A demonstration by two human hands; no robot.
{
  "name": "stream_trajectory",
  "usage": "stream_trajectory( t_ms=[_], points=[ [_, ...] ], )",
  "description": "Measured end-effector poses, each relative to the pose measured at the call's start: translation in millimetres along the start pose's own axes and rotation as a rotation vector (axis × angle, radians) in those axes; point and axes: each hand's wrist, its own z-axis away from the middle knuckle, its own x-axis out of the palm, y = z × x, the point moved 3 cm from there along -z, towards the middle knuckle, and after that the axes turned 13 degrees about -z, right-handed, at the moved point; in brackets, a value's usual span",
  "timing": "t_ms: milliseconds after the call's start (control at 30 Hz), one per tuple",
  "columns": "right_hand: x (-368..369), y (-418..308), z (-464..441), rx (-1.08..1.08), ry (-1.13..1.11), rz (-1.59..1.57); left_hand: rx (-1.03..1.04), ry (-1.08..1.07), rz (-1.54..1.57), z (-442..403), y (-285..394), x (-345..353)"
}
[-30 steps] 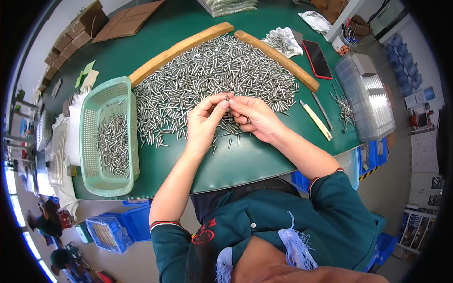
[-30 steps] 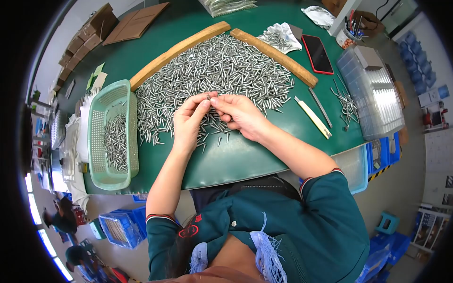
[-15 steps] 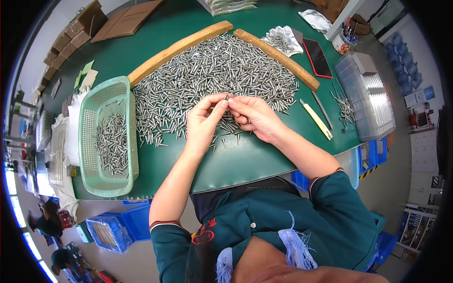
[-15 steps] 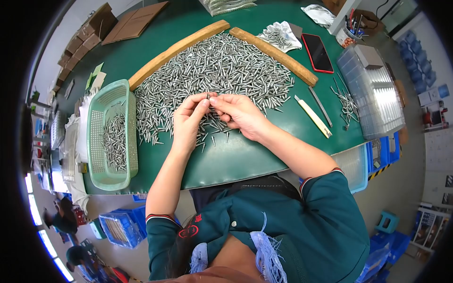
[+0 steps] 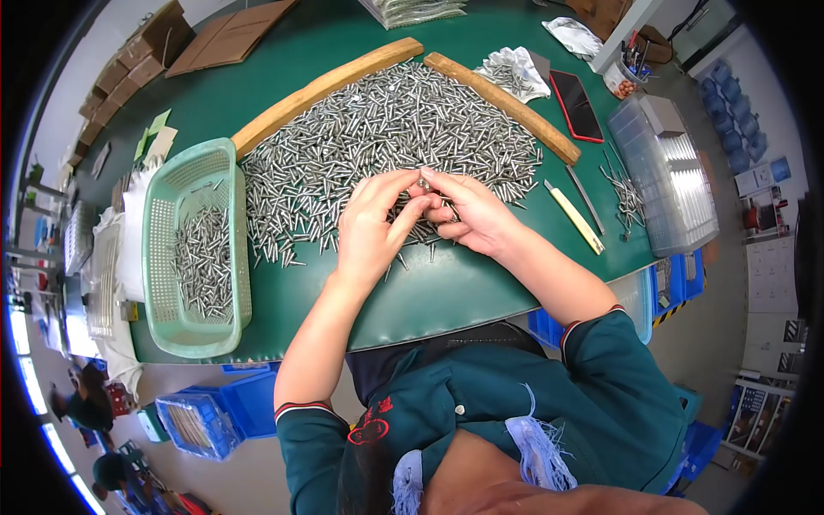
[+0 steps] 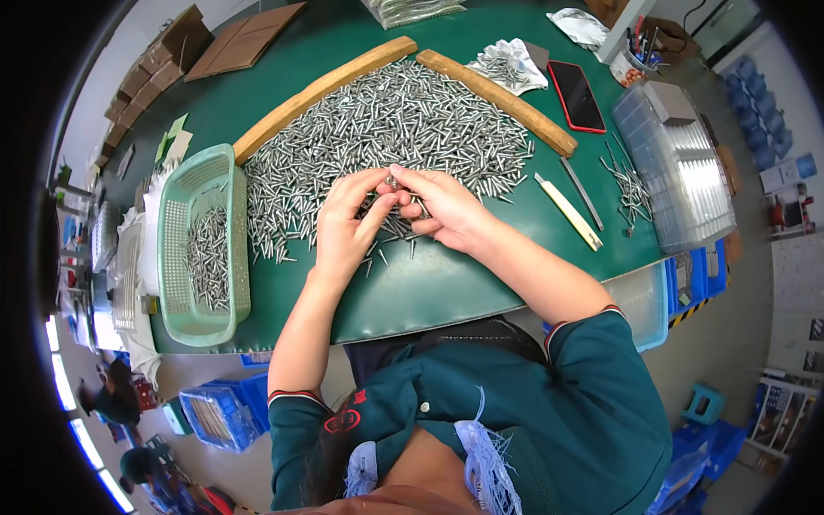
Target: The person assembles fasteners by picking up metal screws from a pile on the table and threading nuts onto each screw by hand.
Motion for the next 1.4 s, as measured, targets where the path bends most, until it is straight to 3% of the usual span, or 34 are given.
stream_trajectory(
  t_ms=[233,367,500,567,667,900,1033,1200,1400],
  points=[
    [-1.5,0.5,-0.2,0.028,-0.010,-0.038,-0.032,-0.002,0.067,-2.8,7.3,-4.8],
    [10.4,-1.1,8.5,0.003,0.074,-0.059,0.101,0.051,0.114,-3.4,8.4,-8.1],
    [-6.4,-2.2,-4.7,0.079,-0.092,-0.245,0.055,0.144,0.085,-7.1,1.4,-15.5],
    [-11.0,-9.4,-7.0,0.040,-0.116,-0.353,-0.011,0.036,-0.015,-7.8,-10.2,-16.7],
    [-10.4,-16.6,-6.6,-0.012,-0.127,-0.363,0.126,-0.307,-0.316,-7.3,-4.5,-21.3],
    [-8.7,-13.0,-4.4,-0.041,-0.066,-0.336,0.109,-0.348,-0.522,-2.1,-9.4,11.2],
    [-3.6,-11.6,-3.2,-0.065,0.039,-0.230,0.132,-0.259,-0.535,-2.9,-19.8,14.7],
    [-3.0,-10.7,-0.9,-0.072,-0.042,-0.094,-0.003,-0.157,-0.366,-4.5,-30.4,1.8],
    [-1.2,-3.1,-1.7,-0.064,-0.024,0.133,-0.186,0.006,0.079,-6.9,-25.0,-3.7]
  ],
)
